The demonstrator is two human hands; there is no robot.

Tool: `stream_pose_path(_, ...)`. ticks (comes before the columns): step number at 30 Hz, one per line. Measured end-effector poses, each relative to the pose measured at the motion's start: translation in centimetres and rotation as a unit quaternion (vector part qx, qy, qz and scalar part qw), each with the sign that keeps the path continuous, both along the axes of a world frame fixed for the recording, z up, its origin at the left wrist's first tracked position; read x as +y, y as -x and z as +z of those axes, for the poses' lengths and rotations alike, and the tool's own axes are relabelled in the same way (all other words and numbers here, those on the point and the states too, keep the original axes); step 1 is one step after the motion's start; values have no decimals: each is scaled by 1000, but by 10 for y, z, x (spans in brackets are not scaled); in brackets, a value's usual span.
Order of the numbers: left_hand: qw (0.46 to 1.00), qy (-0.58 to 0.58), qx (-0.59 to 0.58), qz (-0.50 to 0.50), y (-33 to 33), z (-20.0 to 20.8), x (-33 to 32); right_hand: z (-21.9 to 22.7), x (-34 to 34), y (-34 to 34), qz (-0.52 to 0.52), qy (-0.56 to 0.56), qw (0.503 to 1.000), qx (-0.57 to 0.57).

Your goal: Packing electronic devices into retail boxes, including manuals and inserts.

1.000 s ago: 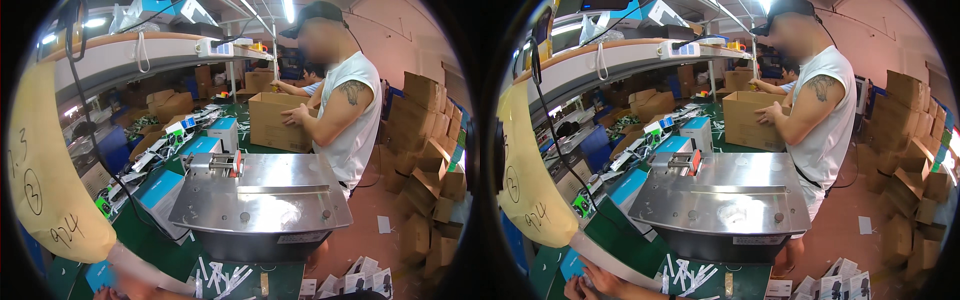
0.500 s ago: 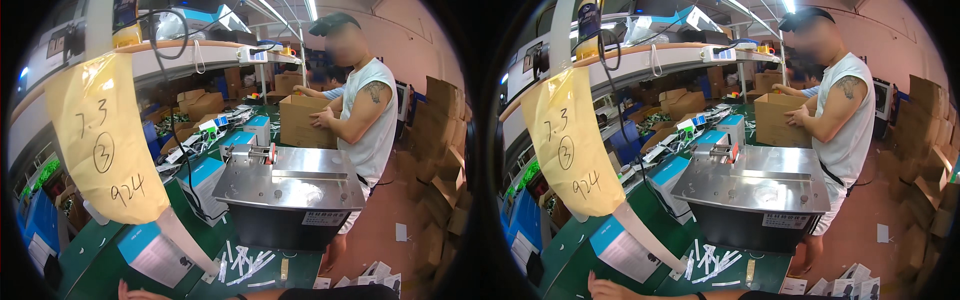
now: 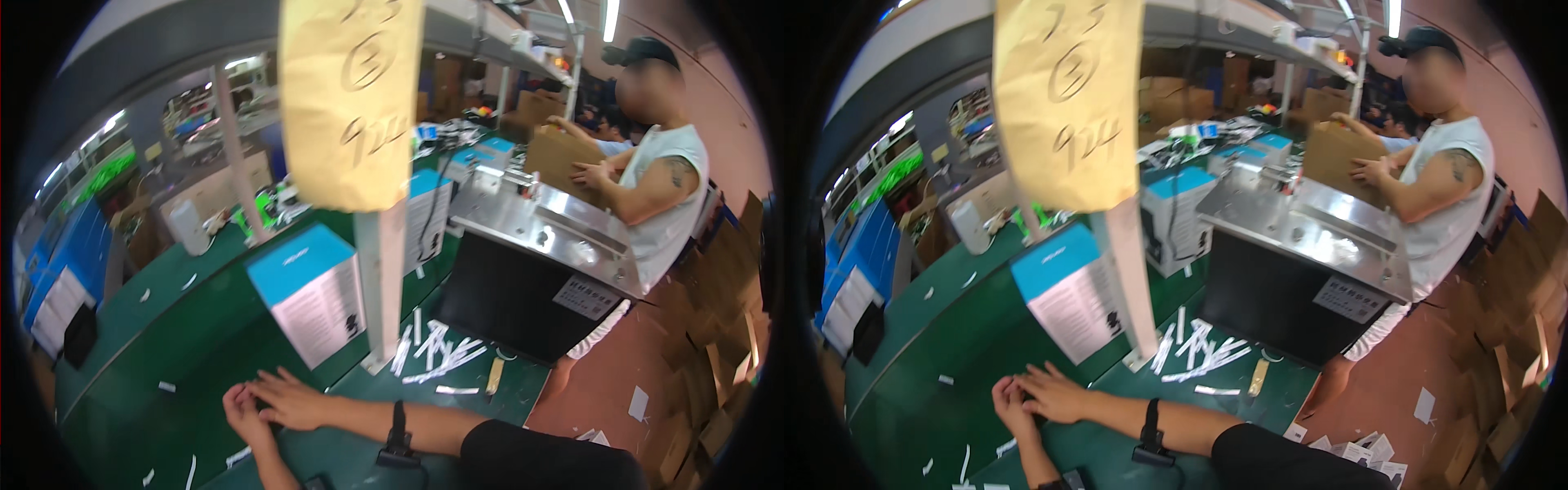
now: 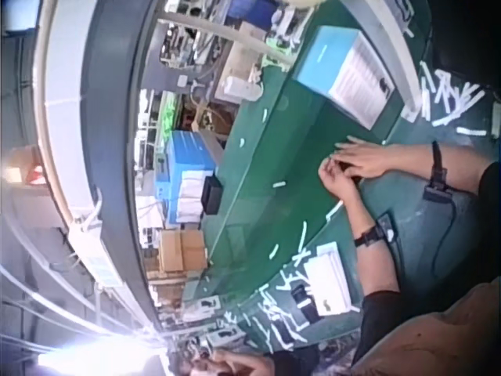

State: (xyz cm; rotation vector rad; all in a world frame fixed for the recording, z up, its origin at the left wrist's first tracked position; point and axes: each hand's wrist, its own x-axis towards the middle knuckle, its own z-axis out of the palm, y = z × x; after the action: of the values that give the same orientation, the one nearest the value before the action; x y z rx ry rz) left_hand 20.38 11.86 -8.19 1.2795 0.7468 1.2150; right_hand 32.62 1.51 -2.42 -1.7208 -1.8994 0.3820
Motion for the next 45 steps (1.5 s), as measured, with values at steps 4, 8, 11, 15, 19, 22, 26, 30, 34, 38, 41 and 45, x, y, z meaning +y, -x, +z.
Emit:
stream_pose_path(4,994,-65,78,38,13,-1,7,-2,12,11,-11,-80,997,-11)
stream_pose_path(8,993,-31,107,28,-20,31,-21,1,7,-14,-25,-75,997,-13)
stream_pose_path(11,993,-30,109,45,-25,46,-28,-9,1,-25,-21,-90,996,-17)
stream_pose_path(15,982,-66,144,105,16,76,-43,5,-1,11,12,-36,995,92)
stream_pose_path(19,929,-277,215,118,55,147,-93,-10,-2,-5,-9,-47,997,67)
stream_pose_path(22,860,-357,305,200,123,183,-117,-3,-6,-9,-22,-67,997,29)
stream_pose_path(26,698,-237,582,343,263,176,-94,-7,-5,-11,-20,-76,997,-12)
stream_pose_path(30,699,-32,621,353,469,105,-87,-7,-2,7,-9,-76,997,-2)
stream_pose_path(34,844,182,368,346,525,68,-100,-7,-6,1,-20,-87,996,-18)
stream_pose_path(38,776,102,509,358,507,48,-98,-6,-7,1,-32,-87,995,-26)
stream_pose_path(41,743,111,547,371,463,54,-92,-13,-7,-7,-44,-72,996,-28)
stream_pose_path(45,793,141,470,361,484,47,-88,-9,-2,-6,-54,-76,995,-33)
